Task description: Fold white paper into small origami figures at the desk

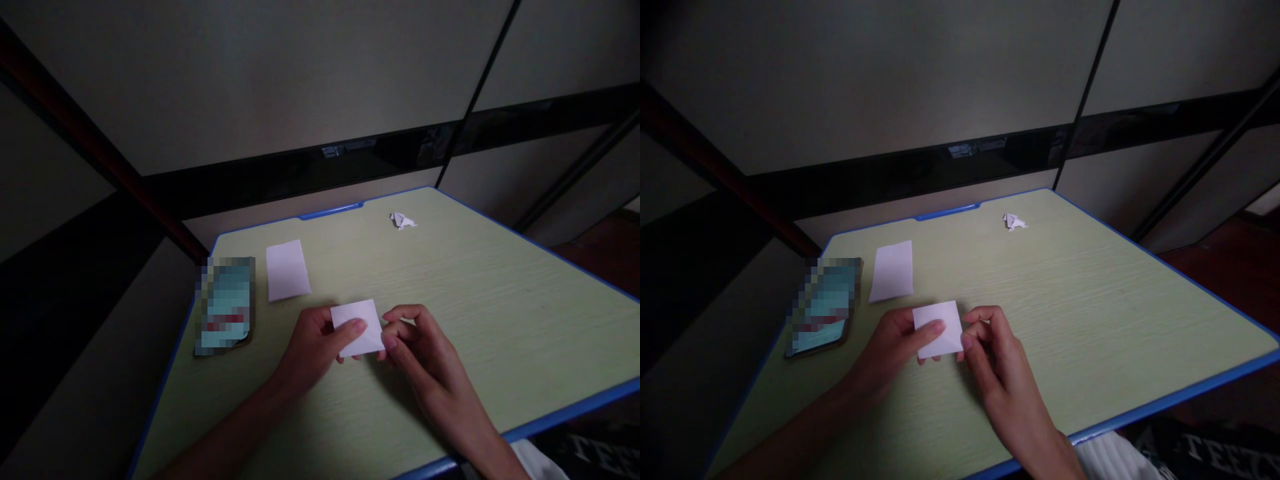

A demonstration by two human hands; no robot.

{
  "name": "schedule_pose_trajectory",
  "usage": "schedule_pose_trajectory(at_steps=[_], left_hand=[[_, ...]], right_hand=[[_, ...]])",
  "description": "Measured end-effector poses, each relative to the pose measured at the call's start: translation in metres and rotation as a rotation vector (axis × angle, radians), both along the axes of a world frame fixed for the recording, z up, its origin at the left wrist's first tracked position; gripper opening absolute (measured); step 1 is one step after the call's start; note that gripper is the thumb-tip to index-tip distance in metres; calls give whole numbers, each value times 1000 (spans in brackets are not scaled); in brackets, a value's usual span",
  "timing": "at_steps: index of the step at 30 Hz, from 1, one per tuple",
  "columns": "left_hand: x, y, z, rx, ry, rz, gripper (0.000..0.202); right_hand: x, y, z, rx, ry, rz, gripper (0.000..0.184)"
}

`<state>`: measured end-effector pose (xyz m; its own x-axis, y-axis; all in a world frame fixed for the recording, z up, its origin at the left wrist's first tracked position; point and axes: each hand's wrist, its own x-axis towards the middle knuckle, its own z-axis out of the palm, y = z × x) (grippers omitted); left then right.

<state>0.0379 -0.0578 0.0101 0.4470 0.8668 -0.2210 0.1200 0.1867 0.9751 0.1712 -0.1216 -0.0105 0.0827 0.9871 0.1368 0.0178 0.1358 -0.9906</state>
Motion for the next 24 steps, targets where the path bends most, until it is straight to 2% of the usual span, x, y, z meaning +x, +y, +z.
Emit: schedule_pose_trajectory(at_steps=[5,9,15,24], left_hand=[[-1,-2,-1,-68,-57,-13,22],[-3,1,-3,-102,-80,-5,22],[-4,1,-2,-108,-75,-44,23],[-5,2,-2,-123,-56,-78,27]], right_hand=[[4,2,4,-13,144,-71,9],[7,4,6,-36,263,-29,9],[5,3,9,-63,246,92,8],[4,2,12,-62,260,96,7]])
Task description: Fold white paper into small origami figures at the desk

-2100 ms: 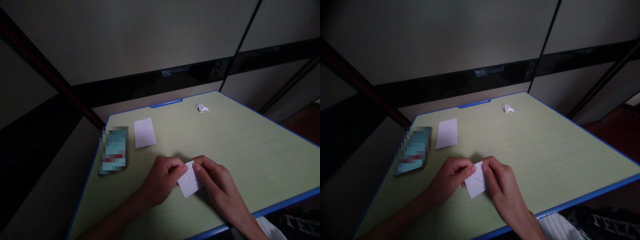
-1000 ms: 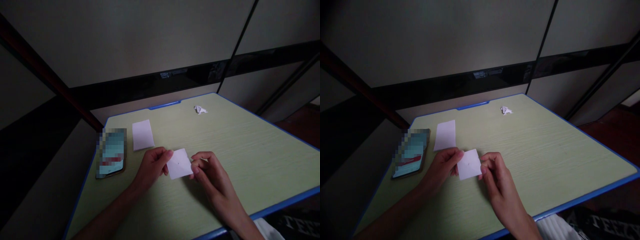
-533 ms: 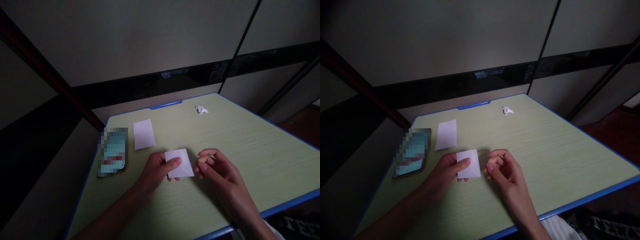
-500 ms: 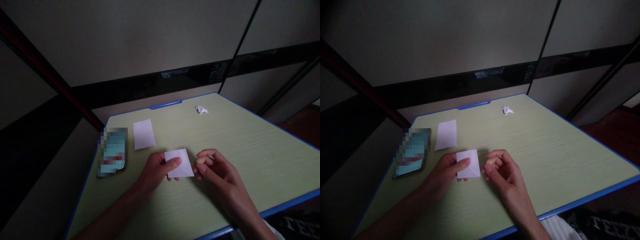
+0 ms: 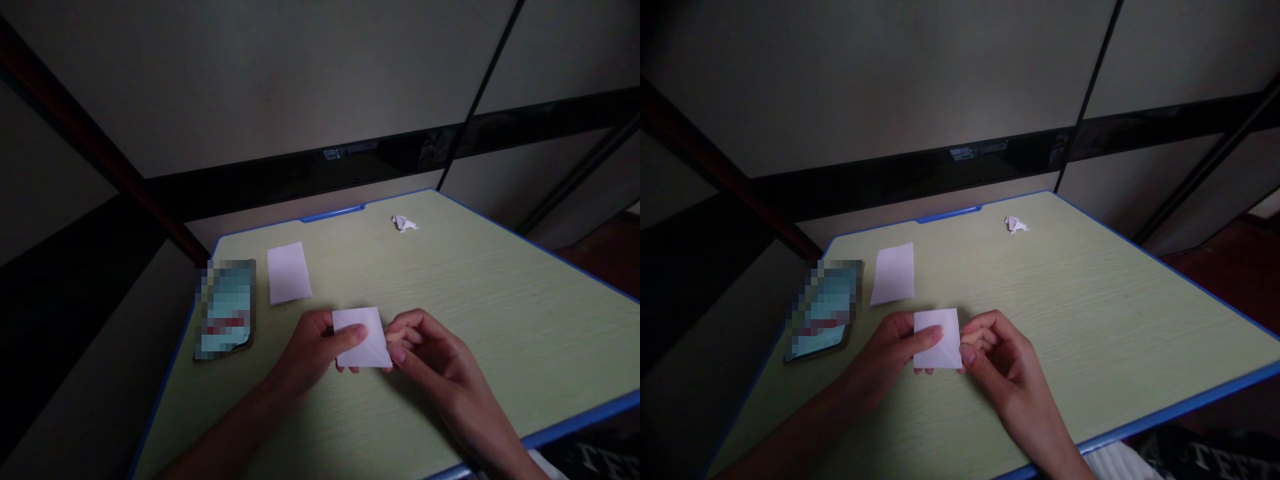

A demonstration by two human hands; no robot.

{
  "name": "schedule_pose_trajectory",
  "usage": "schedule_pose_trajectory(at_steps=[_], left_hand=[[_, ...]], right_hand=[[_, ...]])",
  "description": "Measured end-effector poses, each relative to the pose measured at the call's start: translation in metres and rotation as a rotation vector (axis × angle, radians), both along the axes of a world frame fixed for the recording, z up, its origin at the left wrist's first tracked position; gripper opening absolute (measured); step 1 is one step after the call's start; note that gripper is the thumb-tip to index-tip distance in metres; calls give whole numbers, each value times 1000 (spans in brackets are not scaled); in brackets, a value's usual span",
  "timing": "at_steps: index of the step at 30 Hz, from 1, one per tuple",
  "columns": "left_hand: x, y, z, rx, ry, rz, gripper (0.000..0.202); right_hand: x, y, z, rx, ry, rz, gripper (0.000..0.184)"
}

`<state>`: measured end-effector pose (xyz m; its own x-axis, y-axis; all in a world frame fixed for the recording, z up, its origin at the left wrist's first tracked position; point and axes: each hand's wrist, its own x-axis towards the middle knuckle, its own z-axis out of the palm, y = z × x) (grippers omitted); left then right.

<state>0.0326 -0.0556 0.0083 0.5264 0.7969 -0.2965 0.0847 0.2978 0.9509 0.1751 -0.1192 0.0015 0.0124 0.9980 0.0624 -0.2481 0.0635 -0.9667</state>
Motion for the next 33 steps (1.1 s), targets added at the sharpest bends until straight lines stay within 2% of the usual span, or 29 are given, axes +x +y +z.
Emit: schedule_pose_trajectory(at_steps=[5,20,27,30,33], left_hand=[[1,-1,2,-36,12,12,28],[3,-3,-1,-42,-52,33,29],[4,-5,-3,-148,-243,30,34],[6,-6,-5,-197,-288,28,33],[8,-8,-7,-211,-298,8,30]], right_hand=[[0,-1,-1,-19,11,29,8],[0,-2,0,-1,-36,0,9],[8,9,22,57,-96,161,6],[10,12,22,68,-56,245,6],[12,12,17,76,-31,256,6]])
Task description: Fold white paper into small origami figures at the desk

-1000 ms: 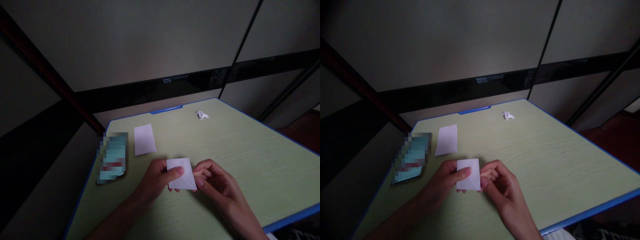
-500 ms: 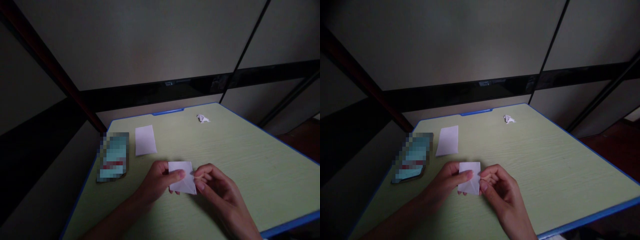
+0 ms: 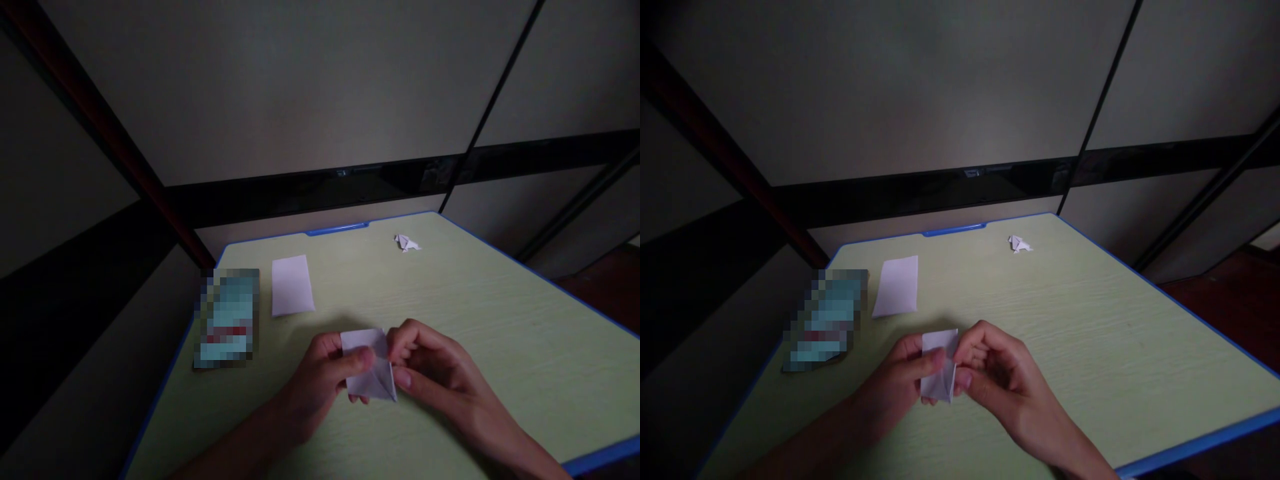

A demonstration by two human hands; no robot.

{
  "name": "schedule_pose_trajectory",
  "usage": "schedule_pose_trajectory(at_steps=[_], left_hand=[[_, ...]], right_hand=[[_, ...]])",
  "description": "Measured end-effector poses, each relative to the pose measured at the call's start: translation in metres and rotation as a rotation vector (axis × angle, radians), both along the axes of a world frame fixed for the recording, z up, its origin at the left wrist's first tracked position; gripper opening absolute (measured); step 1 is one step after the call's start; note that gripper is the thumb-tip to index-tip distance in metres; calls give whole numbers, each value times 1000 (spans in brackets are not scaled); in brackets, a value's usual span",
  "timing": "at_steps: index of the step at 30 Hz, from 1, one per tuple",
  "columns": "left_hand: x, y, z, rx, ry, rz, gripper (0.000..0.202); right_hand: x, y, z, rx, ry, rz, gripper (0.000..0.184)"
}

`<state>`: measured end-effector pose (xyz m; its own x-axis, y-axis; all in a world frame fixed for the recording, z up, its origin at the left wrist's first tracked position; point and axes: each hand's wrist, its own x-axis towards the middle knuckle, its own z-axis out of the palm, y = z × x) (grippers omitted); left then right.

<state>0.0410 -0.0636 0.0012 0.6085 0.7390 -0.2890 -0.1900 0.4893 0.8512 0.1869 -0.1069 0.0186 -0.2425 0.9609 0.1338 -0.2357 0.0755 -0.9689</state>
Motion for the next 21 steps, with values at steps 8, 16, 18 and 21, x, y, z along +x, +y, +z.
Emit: schedule_pose_trajectory(at_steps=[8,16,18,21], left_hand=[[1,1,-3,-1,14,15,31],[0,1,-1,7,52,77,27],[0,1,-1,4,53,70,26],[1,0,0,-21,39,43,25]], right_hand=[[3,-2,-3,2,-30,-13,2],[4,-4,-5,33,-191,-98,4],[4,-4,-5,44,-215,-96,4],[4,-4,-5,45,-190,-69,4]])
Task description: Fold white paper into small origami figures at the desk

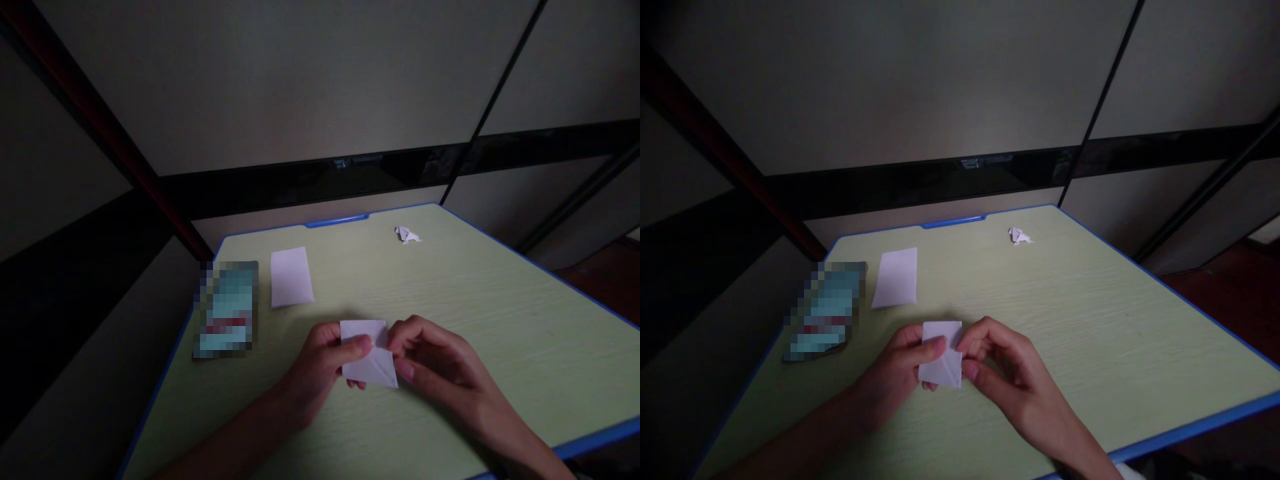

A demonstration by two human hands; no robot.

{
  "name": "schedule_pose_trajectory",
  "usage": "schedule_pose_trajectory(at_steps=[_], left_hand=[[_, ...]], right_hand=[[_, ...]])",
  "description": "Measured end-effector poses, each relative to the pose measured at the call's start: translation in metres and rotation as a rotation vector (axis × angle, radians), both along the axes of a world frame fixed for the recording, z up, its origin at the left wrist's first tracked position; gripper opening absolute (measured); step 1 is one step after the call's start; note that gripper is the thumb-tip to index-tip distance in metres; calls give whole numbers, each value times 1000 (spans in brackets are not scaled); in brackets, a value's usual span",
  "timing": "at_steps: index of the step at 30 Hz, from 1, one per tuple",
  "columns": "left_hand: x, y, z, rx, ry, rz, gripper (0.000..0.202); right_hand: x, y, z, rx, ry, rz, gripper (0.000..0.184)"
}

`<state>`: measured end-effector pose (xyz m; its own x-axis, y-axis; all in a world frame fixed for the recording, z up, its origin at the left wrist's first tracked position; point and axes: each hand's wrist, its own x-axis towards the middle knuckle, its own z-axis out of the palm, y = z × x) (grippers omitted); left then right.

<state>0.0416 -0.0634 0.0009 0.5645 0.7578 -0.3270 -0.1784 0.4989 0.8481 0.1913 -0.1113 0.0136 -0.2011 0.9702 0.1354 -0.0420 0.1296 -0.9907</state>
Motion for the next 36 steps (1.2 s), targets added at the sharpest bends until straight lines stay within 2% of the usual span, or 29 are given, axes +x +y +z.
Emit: schedule_pose_trajectory(at_steps=[7,12,15,20,25,31,36], left_hand=[[1,-1,1,19,-14,-14,24],[0,-1,4,104,100,19,22],[0,-2,4,196,170,16,23],[2,-2,5,368,283,24,28],[2,-4,8,437,301,38,29],[2,-7,7,467,271,-2,28],[4,-7,8,378,254,-32,19]], right_hand=[[0,-3,-2,18,-44,2,7],[-1,0,0,139,-229,-74,12],[-1,2,0,162,-246,-86,13],[-1,4,-5,105,-139,-146,8],[-1,6,-6,35,-44,-243,8],[-4,6,-7,-134,60,-339,10],[-5,5,-6,-151,51,-378,13]])
